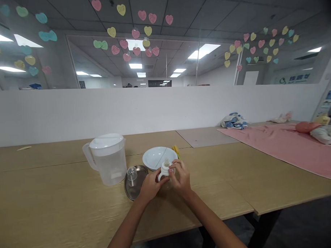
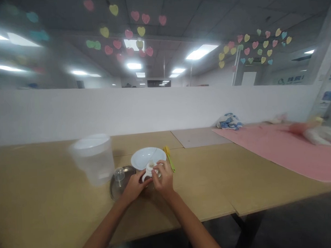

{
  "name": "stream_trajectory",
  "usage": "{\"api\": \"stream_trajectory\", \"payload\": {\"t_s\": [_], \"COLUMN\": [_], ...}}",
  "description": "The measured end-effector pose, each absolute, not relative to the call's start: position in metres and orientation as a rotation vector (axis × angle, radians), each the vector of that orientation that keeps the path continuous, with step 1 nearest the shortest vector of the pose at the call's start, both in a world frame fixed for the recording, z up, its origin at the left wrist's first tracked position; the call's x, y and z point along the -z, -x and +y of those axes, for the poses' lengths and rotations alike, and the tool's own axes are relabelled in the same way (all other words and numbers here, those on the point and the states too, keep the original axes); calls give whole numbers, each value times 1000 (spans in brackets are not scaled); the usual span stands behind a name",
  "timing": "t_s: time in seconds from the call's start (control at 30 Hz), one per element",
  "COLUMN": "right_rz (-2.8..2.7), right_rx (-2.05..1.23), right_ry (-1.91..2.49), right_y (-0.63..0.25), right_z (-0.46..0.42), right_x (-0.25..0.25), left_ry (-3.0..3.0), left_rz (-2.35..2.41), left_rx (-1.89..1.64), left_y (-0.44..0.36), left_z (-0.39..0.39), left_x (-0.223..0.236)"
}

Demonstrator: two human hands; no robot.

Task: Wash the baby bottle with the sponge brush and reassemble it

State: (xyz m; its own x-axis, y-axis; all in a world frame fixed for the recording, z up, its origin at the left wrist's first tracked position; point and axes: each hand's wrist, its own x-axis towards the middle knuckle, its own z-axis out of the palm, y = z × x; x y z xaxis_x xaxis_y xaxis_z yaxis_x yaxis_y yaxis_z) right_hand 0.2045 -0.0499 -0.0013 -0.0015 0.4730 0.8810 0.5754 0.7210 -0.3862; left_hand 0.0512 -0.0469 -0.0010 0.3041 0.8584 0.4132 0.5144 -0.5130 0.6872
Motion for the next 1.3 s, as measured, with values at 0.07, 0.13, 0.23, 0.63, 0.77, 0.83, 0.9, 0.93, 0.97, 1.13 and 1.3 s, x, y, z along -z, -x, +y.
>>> {"api": "stream_trajectory", "payload": {"t_s": [0.07,0.13,0.23,0.63,0.77,0.83,0.9,0.93,0.97,1.13,1.3], "right_rz": [-1646,-1627,-1513,-1487,-1513,-1579,-1605,-1597,-1585,-1540,-1472], "right_rx": [49,30,42,-231,-355,-417,-424,-401,-368,-235,-201], "right_ry": [785,716,676,806,796,783,788,794,800,841,895], "right_y": [-202,-201,-204,-202,-204,-204,-203,-202,-200,-193,-187], "right_z": [-51,-52,-51,-41,-37,-35,-35,-35,-35,-38,-37], "right_x": [3,5,9,15,16,16,16,16,16,14,15], "left_ry": [-2168,-2188,-2196,-2216,-2212,-2193,-2178,-2178,-2187,-2338,-2494], "left_rz": [1226,1219,1187,1167,1120,1096,1080,1083,1093,1224,1385], "left_rx": [-1066,-1052,-1052,-1030,-1025,-1029,-1033,-1040,-1052,-1136,-1103], "left_y": [-51,-50,-50,-46,-47,-47,-46,-46,-46,-49,-50], "left_z": [-47,-48,-49,-49,-49,-49,-49,-48,-48,-50,-52], "left_x": [0,-1,-3,2,2,2,2,2,2,1,0]}}
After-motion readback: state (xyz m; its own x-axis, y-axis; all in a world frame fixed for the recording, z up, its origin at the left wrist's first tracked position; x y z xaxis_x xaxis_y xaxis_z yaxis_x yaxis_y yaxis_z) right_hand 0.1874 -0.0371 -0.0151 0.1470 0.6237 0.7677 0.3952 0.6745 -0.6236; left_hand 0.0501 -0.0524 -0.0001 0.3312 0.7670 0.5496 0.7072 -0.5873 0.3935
